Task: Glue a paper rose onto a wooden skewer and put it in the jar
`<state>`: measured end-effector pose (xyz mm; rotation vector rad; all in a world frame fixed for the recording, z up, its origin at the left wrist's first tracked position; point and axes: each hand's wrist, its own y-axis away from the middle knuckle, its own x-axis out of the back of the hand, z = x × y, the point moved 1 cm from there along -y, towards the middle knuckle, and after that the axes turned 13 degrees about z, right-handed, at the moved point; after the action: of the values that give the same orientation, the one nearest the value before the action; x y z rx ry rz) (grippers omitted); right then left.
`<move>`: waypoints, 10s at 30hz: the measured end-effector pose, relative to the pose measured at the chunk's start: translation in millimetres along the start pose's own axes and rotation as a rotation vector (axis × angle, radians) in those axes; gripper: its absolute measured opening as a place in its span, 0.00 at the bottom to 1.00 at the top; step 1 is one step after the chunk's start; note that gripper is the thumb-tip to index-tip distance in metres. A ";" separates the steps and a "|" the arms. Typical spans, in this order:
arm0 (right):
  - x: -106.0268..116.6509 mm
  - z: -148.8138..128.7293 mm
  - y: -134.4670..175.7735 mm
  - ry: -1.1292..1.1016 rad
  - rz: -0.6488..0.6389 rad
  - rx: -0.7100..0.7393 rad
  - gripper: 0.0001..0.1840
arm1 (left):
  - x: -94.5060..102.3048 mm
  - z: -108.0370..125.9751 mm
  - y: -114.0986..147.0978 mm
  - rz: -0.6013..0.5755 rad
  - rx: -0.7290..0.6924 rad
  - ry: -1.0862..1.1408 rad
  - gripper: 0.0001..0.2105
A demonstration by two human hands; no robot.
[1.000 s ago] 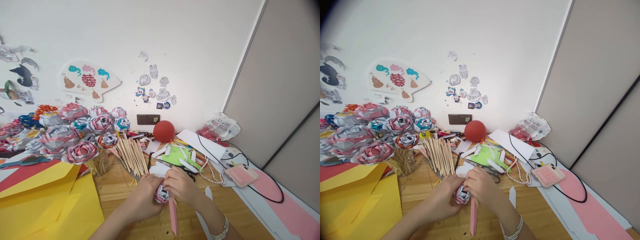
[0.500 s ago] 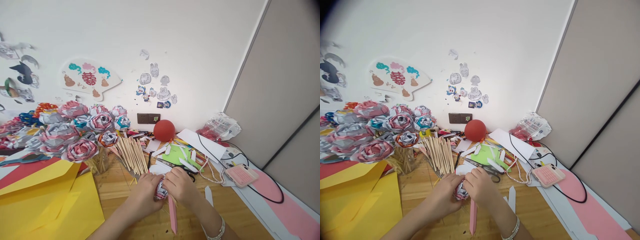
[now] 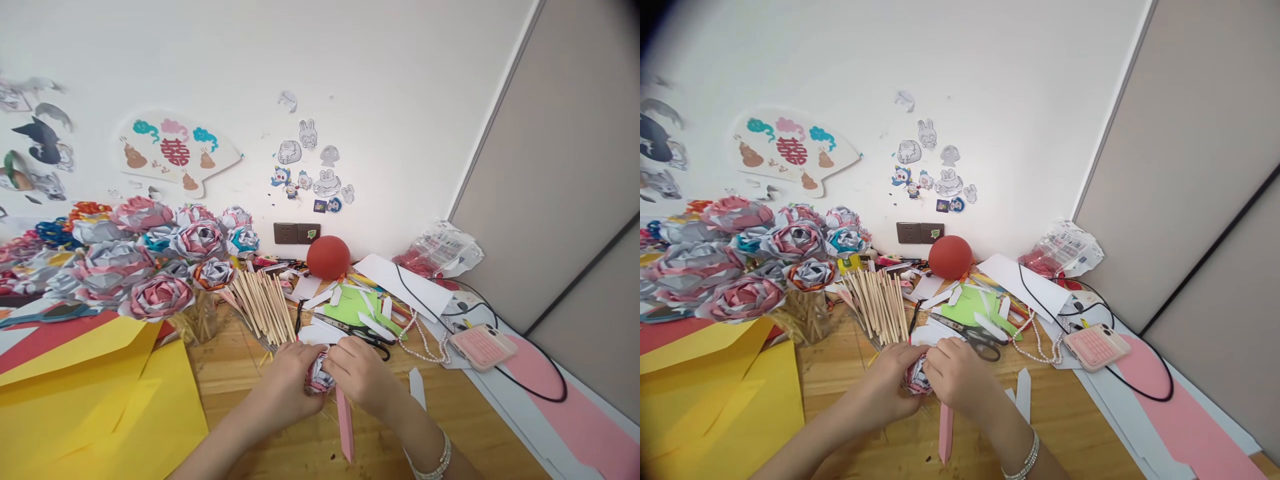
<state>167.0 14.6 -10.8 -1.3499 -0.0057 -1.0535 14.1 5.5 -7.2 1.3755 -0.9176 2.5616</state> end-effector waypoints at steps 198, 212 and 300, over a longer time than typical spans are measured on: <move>7.7 -2.1 1.5 -0.202 0.230 -0.253 0.15 | -1.3 -12.0 1.7 0.366 -0.073 -0.152 0.25; 2.9 -3.6 4.7 -0.206 0.213 -0.251 0.13 | 0.3 -5.1 2.7 0.343 -0.077 -0.162 0.22; -25.6 2.3 9.9 -0.667 0.180 -0.943 0.20 | -4.8 -33.4 -3.0 0.276 0.182 0.616 0.24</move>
<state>159.7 30.6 -32.1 -2.4567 0.1289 -0.3819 -6.4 27.1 -23.4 0.4253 -0.8109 3.0460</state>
